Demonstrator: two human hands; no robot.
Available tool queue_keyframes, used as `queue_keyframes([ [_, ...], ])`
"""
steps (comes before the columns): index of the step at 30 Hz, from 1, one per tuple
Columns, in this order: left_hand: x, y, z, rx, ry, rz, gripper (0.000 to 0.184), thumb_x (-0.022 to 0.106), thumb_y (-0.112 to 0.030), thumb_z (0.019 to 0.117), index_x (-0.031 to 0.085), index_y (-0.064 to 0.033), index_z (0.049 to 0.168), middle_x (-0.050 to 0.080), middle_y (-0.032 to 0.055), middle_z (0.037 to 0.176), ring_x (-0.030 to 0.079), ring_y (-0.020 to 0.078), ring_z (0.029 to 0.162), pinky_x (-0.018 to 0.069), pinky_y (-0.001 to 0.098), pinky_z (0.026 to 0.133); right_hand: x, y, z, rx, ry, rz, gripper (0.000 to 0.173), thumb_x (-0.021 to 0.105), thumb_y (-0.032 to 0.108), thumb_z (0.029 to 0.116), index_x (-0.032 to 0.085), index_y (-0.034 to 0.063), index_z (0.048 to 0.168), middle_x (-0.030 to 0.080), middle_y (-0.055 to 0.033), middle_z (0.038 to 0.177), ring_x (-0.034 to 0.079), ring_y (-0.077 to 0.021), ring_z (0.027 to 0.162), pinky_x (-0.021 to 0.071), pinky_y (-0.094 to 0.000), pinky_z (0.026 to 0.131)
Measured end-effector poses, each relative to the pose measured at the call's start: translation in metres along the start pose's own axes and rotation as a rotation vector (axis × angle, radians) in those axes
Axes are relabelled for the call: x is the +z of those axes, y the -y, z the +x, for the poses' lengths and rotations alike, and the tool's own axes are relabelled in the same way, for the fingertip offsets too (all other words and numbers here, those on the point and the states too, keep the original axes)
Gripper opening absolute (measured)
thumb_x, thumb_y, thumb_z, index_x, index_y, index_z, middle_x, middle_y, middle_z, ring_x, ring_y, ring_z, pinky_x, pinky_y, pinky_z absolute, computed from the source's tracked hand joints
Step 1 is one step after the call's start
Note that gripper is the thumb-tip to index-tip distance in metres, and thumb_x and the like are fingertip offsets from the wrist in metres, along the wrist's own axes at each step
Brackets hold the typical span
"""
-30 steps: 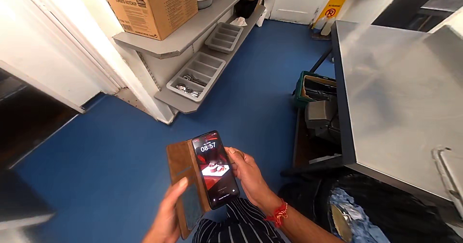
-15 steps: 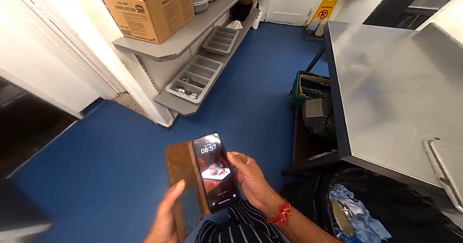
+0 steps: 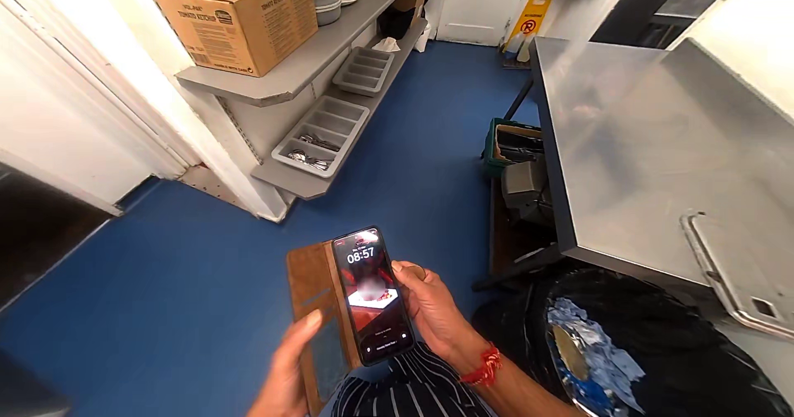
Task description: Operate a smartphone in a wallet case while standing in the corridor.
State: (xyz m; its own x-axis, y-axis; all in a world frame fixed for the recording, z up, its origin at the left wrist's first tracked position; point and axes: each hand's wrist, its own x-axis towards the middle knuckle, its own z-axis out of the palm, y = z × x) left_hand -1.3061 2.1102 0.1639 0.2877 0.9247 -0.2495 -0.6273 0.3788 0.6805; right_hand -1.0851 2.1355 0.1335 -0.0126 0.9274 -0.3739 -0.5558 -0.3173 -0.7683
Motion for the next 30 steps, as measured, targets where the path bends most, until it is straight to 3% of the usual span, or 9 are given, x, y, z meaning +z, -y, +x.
queue_keyframes([
  [18, -0.0006, 0.0054, 0.0033, -0.014, 0.021, 0.028, 0.047, 0.084, -0.04, 0.0801, 0.068, -0.0128, 0.115, 0.078, 0.0079, 0.102, 0.076, 0.0178, 0.093, 0.0639, 0.0375, 0.084, -0.0059, 0.0006, -0.0056, -0.051, -0.03, -0.027, 0.021, 0.057, 0.016, 0.1038, 0.069, -0.0014, 0.104, 0.075, -0.014, 0.091, 0.074, -0.0189, 0.081, 0.0628, -0.0332, 0.074],
  [30, 0.0002, 0.0059, 0.0032, -0.023, 0.004, -0.001, 0.049, 0.086, -0.038, 0.0774, 0.067, -0.0121, 0.115, 0.078, 0.0091, 0.1, 0.077, 0.0184, 0.091, 0.0644, 0.0378, 0.082, -0.0055, -0.0006, -0.0038, -0.019, -0.044, -0.007, 0.023, 0.055, 0.016, 0.1047, 0.068, -0.0024, 0.107, 0.075, -0.016, 0.094, 0.074, -0.0206, 0.084, 0.0629, -0.0346, 0.076],
])
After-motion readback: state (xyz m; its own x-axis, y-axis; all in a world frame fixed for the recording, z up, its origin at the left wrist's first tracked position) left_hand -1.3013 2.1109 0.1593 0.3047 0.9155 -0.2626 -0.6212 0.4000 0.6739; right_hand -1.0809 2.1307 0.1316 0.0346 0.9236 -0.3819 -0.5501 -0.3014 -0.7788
